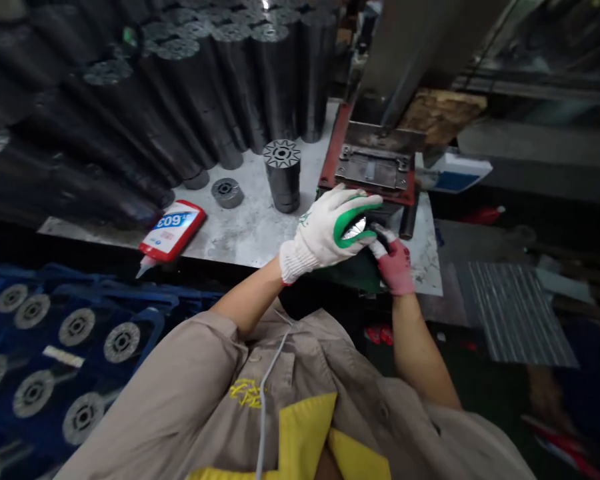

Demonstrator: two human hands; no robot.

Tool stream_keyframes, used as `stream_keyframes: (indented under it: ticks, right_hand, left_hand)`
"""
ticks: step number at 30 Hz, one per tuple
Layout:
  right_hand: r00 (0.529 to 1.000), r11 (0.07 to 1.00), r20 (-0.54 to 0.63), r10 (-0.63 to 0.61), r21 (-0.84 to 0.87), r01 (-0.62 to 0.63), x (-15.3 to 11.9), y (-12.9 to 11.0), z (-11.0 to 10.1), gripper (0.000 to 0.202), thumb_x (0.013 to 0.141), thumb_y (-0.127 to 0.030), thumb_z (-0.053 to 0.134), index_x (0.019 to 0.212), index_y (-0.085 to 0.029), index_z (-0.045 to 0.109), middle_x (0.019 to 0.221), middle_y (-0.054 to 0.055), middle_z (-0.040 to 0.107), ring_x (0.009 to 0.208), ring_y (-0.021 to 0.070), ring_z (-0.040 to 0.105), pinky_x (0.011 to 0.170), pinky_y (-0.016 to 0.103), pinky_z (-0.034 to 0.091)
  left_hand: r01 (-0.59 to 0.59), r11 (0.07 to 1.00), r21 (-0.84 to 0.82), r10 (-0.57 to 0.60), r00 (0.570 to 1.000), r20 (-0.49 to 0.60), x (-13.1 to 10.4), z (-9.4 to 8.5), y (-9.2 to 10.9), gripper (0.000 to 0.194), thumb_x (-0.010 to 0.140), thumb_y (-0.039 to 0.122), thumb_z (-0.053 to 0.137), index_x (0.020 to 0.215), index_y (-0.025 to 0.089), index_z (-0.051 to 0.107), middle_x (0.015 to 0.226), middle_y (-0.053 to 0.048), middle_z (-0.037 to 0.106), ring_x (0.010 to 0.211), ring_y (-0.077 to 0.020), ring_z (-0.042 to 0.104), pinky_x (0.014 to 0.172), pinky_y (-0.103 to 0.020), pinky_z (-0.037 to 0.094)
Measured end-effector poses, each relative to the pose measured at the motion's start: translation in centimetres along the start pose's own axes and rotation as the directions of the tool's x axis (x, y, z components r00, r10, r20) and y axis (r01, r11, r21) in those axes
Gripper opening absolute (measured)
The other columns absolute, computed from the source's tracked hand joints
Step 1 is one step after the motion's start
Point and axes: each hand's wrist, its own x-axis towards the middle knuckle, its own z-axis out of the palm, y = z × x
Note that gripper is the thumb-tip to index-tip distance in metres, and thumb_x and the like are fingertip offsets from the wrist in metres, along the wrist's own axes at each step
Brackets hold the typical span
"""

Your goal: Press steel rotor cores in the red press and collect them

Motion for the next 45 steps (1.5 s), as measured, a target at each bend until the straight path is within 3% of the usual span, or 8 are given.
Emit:
stream_keyframes:
  ticks: [7,16,25,28,31,37,43,45]
  right_hand:
    - [0.999,0.998,0.007,-0.053,-0.019,0.053,0.1,0.6,0.3,0.040,0.091,-0.042,0.068,0.125,-0.023,0.078,0.133,0.008,0.076,0.127,0.0257,0.069,0.119,0.047,0.050]
    - [0.997,0.997,0.028,-0.075,0.005,0.075,0.2,0.6,0.0,0.040,0.093,-0.040,0.067,0.128,-0.023,0.077,0.132,0.006,0.076,0.127,0.0253,0.069,0.118,0.046,0.052]
    - [0.997,0.997,0.022,-0.069,0.037,0.068,0.2,0.6,0.1,0.037,0.093,-0.037,0.068,0.126,-0.024,0.077,0.131,0.006,0.077,0.127,0.0257,0.070,0.118,0.045,0.051]
    - [0.998,0.996,0.013,-0.065,0.055,0.064,0.3,0.7,0.1,0.037,0.093,-0.036,0.069,0.127,-0.024,0.077,0.132,0.006,0.076,0.128,0.0260,0.069,0.119,0.046,0.051]
    - [0.998,0.996,0.014,-0.063,0.067,0.062,0.2,0.8,0.2,0.037,0.093,-0.035,0.069,0.128,-0.025,0.077,0.132,0.006,0.076,0.128,0.0257,0.069,0.120,0.047,0.050]
    - [0.998,0.997,0.018,-0.056,0.060,0.055,0.3,0.6,0.1,0.036,0.093,-0.037,0.069,0.125,-0.025,0.078,0.131,0.005,0.077,0.128,0.0257,0.069,0.120,0.046,0.051]
    - [0.999,0.999,0.021,-0.034,0.038,0.034,0.3,0.4,-0.1,0.039,0.091,-0.040,0.068,0.126,-0.024,0.077,0.132,0.006,0.076,0.128,0.0266,0.069,0.121,0.048,0.049]
    - [1.000,0.999,0.026,-0.017,0.033,0.017,0.0,0.2,-0.3,0.042,0.091,-0.042,0.068,0.127,-0.021,0.076,0.133,0.009,0.076,0.129,0.0273,0.068,0.121,0.049,0.048]
  left_hand:
    - [0.092,0.992,0.081,-0.109,0.963,0.247,-3.6,5.5,-3.2,0.055,0.094,0.051,0.069,0.138,0.017,0.067,0.135,-0.016,0.070,0.128,-0.0311,0.066,0.122,-0.055,0.045]
    - [0.027,1.000,0.011,-0.028,0.992,0.125,-0.6,1.1,-1.0,0.062,0.099,0.061,0.059,0.143,0.018,0.063,0.140,-0.014,0.067,0.131,-0.0295,0.063,0.117,-0.048,0.048]
    - [0.067,0.998,0.006,-0.066,0.955,0.289,-2.5,5.3,-3.2,0.061,0.094,0.053,0.067,0.140,0.014,0.066,0.137,-0.019,0.069,0.130,-0.0338,0.065,0.118,-0.054,0.048]
    - [0.096,0.977,-0.190,-0.055,0.976,0.211,-2.8,3.9,-3.6,0.068,0.092,0.058,0.071,0.142,0.013,0.064,0.144,-0.019,0.066,0.136,-0.0329,0.062,0.121,-0.051,0.049]
    - [0.259,0.899,-0.353,-0.242,0.966,0.093,-4.2,0.9,-4.0,0.068,0.094,0.062,0.070,0.143,0.016,0.062,0.149,-0.016,0.064,0.138,-0.0296,0.063,0.120,-0.046,0.052]
    - [0.490,0.761,-0.425,-0.585,0.801,-0.123,-8.0,-3.0,-4.7,0.058,0.102,0.066,0.057,0.139,0.022,0.064,0.144,-0.011,0.069,0.132,-0.0258,0.068,0.119,-0.044,0.054]
    - [0.304,0.927,-0.217,-0.296,0.953,0.071,-5.4,0.4,-2.7,0.073,0.096,0.070,0.061,0.146,0.017,0.059,0.152,-0.017,0.062,0.142,-0.0301,0.060,0.121,-0.047,0.050]
    - [0.207,0.977,-0.059,-0.193,0.965,0.180,-4.2,2.2,-1.7,0.079,0.089,0.068,0.072,0.148,0.016,0.058,0.157,-0.019,0.056,0.149,-0.0341,0.052,0.126,-0.051,0.043]
